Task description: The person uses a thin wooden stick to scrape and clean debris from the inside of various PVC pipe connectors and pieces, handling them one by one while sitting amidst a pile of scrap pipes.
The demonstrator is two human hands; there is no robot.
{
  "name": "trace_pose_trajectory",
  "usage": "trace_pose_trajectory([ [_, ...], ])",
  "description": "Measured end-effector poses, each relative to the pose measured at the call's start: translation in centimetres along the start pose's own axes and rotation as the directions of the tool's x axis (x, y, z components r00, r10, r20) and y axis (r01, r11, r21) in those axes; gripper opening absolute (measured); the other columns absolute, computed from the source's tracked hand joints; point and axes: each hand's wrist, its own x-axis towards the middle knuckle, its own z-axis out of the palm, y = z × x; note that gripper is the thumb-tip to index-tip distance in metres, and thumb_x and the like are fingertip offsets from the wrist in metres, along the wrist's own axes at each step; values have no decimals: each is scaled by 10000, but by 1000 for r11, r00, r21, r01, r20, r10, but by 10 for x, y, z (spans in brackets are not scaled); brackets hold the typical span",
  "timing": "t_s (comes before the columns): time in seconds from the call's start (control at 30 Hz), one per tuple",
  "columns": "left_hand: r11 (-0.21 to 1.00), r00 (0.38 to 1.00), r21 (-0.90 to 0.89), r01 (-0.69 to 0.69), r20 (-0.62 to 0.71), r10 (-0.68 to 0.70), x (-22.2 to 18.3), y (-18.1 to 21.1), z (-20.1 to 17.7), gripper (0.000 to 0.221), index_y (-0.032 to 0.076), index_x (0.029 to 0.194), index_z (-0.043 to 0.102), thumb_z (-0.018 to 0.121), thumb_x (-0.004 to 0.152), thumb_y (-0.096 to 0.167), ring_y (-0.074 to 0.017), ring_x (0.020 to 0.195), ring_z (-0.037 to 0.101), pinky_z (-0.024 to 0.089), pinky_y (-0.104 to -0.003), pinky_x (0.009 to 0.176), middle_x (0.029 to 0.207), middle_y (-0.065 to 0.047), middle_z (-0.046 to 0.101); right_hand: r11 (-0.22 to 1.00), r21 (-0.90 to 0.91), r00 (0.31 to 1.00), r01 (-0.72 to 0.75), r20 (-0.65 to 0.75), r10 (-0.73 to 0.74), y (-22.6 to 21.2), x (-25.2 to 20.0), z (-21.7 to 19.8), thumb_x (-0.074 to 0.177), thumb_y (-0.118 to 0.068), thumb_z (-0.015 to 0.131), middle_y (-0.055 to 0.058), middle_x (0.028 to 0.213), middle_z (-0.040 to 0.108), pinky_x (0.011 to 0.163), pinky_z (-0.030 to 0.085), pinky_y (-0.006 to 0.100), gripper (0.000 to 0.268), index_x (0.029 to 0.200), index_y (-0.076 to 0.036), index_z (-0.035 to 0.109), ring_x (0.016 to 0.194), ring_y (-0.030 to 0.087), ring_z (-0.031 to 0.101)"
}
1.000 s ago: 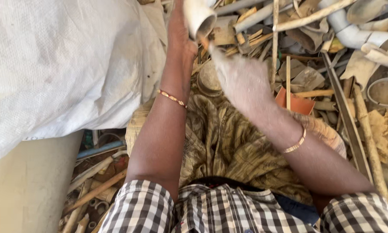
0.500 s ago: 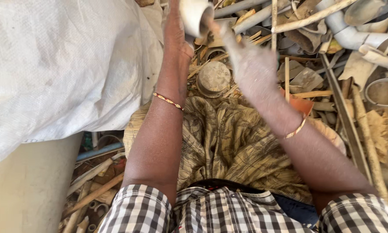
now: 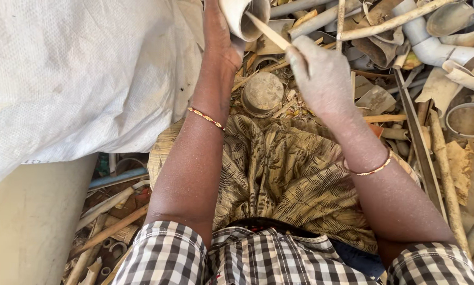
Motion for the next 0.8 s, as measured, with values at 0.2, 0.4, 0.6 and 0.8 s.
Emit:
trace_pose_trajectory([
  [0.2,999,994,35,-23,109,19,1,-6,-8,941,-66,1363,452,562,856,719,-403,1132,722,677,-555,884,1241,-298,640,998,19,998,-59,-6,59,7,-8,-17,1137,-189,563,73,611,601,469,451,362,125,1180,-93,631,484,172,574],
  [0.4,990,1000,142,12,5,-13,1,-13,-4,907,23,1387,422,534,829,729,-369,1159,684,695,-572,855,1253,-257,590,988,106,991,111,-87,-102,-5,-9,-31,1095,2,591,81,874,677,475,517,300,55,1146,-18,599,619,126,630],
  [0.6,985,994,169,28,101,-45,14,-18,-15,857,-3,1317,508,597,838,702,-350,1089,731,683,-539,865,1154,-232,691,943,50,930,329,-190,-314,-15,-22,-48,1025,-26,777,98,1048,676,787,596,293,89,1098,-20,726,890,188,704],
  [0.8,995,993,40,93,67,-95,34,-35,-26,687,-36,1212,611,703,846,538,-341,1044,721,635,-529,903,1082,-202,729,904,90,898,419,-187,-398,-44,-22,-55,992,6,773,105,1132,709,885,595,327,115,1057,12,678,1030,251,719],
])
